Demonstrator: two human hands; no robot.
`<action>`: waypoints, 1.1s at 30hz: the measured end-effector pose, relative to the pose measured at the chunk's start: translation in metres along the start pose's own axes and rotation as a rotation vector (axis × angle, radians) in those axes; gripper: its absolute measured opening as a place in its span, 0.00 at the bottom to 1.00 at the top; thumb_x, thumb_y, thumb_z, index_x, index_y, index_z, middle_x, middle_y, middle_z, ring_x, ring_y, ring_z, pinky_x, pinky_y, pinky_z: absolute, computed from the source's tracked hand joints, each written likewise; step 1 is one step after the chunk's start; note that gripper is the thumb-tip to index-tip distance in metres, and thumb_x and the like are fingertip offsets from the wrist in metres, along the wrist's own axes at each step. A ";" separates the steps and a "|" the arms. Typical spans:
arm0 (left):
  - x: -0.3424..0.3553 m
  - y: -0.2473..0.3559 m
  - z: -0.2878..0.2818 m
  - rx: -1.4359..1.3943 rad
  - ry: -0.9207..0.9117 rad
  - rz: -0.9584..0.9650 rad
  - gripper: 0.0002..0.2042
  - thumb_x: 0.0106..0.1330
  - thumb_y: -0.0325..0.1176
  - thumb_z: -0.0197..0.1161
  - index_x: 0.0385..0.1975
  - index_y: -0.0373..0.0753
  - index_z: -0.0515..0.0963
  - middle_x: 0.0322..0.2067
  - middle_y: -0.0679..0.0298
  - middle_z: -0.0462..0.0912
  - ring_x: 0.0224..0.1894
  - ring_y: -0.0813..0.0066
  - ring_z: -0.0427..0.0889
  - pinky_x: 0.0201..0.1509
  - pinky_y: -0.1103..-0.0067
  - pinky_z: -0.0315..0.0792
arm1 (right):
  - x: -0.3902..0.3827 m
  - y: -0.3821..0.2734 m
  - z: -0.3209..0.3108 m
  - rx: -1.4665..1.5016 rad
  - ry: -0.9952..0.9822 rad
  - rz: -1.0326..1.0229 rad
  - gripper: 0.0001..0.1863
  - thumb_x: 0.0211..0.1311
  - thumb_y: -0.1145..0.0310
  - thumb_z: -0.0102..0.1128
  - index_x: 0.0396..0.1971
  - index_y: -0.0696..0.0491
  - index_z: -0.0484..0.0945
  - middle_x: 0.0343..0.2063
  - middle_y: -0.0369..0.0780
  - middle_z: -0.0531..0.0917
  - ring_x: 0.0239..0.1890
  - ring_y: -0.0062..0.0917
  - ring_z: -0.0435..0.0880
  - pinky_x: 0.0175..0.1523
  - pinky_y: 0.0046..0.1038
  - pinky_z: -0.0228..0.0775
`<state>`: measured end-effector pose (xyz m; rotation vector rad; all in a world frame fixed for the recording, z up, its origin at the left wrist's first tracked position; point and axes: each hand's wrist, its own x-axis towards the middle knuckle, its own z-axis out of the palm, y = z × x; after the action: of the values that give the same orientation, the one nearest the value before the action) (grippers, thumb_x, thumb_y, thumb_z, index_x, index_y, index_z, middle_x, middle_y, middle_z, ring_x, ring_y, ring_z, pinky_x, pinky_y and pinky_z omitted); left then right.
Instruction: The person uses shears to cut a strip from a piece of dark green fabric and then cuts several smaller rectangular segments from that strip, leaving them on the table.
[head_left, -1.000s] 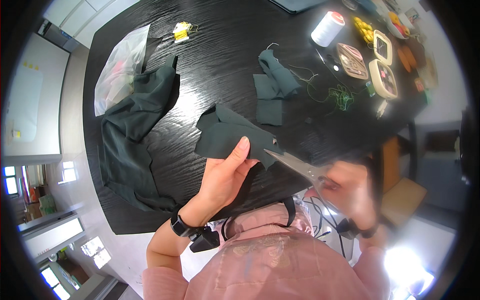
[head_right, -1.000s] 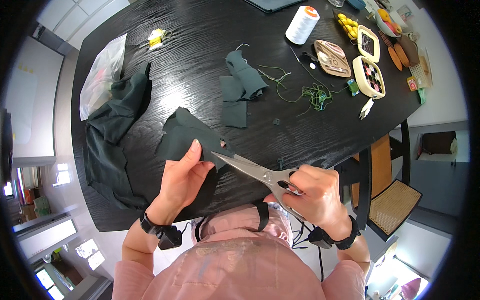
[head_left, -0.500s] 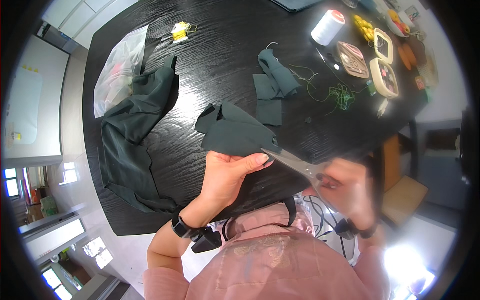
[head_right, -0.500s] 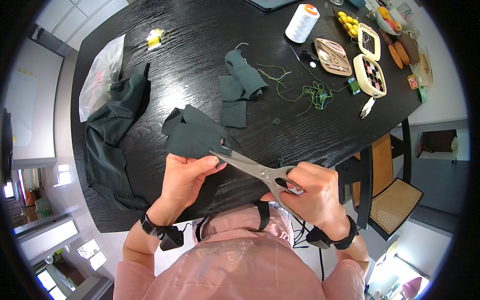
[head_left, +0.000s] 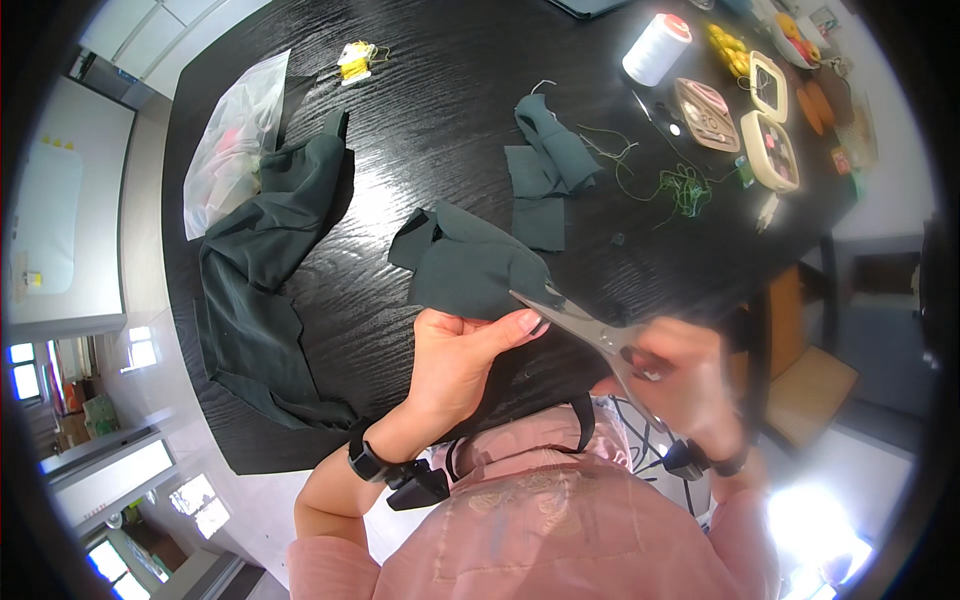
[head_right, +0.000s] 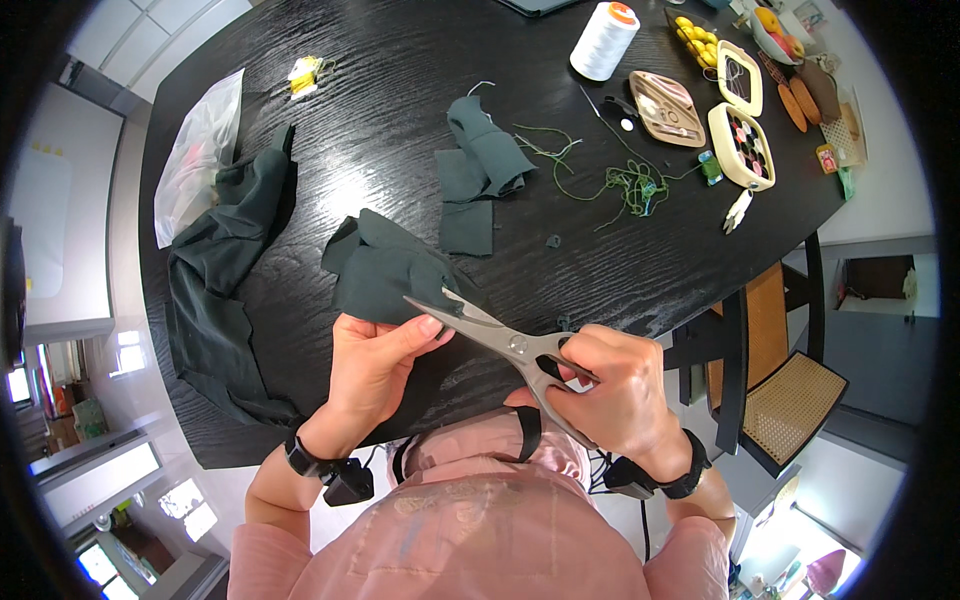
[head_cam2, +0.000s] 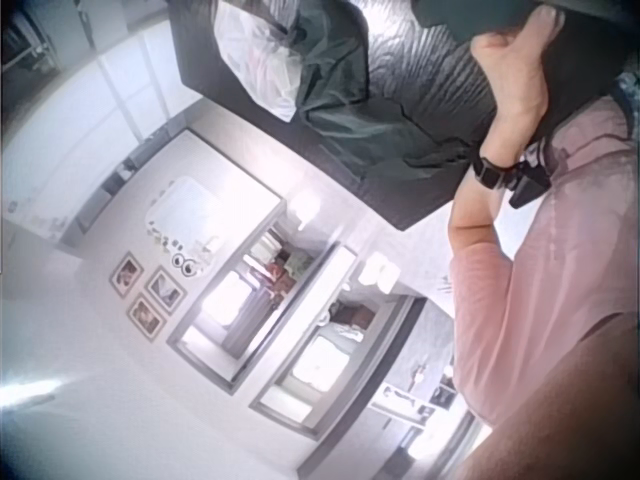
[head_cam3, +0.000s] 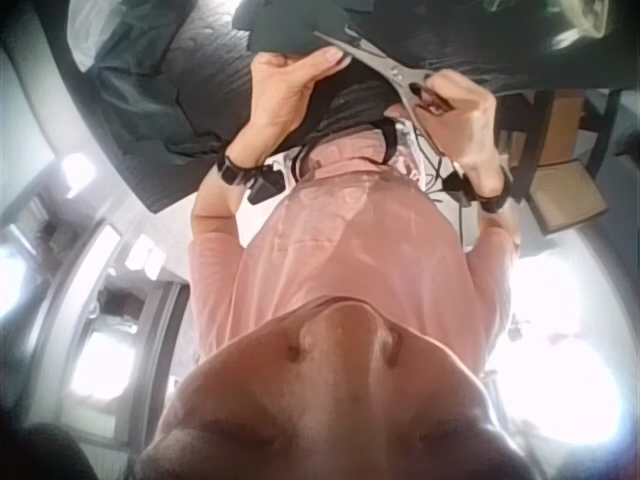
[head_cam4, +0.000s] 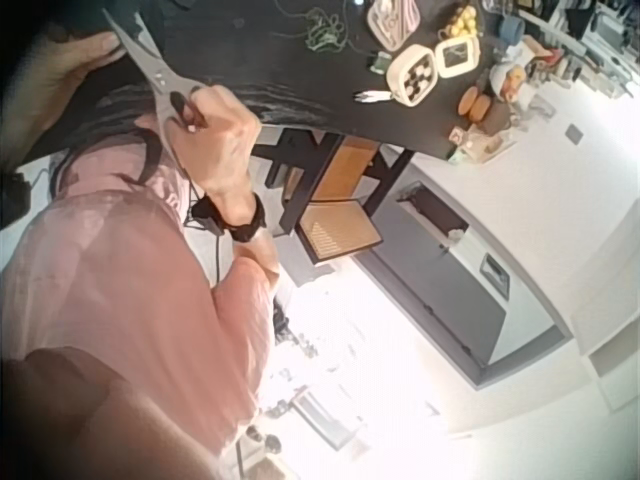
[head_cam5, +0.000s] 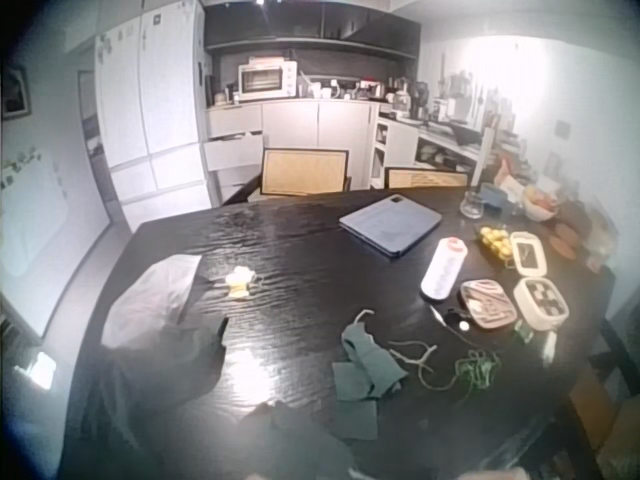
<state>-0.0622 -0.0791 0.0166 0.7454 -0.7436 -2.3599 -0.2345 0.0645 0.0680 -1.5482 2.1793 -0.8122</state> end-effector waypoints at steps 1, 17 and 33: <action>0.000 0.000 0.001 -0.011 0.010 0.005 0.14 0.59 0.16 0.63 0.45 0.32 0.76 0.43 0.58 0.82 0.44 0.71 0.82 0.50 0.75 0.78 | 0.000 0.000 0.000 0.000 -0.001 0.000 0.19 0.31 0.72 0.77 0.12 0.55 0.68 0.13 0.37 0.69 0.13 0.28 0.68 0.18 0.25 0.57; 0.001 0.000 -0.002 -0.151 -0.001 -0.006 0.09 0.66 0.25 0.60 0.44 0.35 0.77 0.42 0.60 0.82 0.44 0.72 0.82 0.52 0.74 0.78 | -0.004 0.002 0.011 -0.027 0.020 -0.088 0.22 0.33 0.70 0.78 0.08 0.55 0.65 0.10 0.38 0.67 0.10 0.28 0.65 0.15 0.25 0.56; 0.004 0.014 -0.007 -0.130 -0.059 -0.044 0.12 0.63 0.23 0.60 0.46 0.35 0.75 0.42 0.61 0.81 0.45 0.72 0.81 0.49 0.76 0.77 | -0.008 0.005 -0.005 -0.022 -0.026 -0.080 0.17 0.29 0.73 0.76 0.12 0.56 0.71 0.13 0.38 0.69 0.14 0.28 0.68 0.19 0.28 0.55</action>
<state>-0.0561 -0.0936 0.0192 0.6456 -0.5965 -2.4521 -0.2385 0.0742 0.0689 -1.6570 2.1263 -0.7909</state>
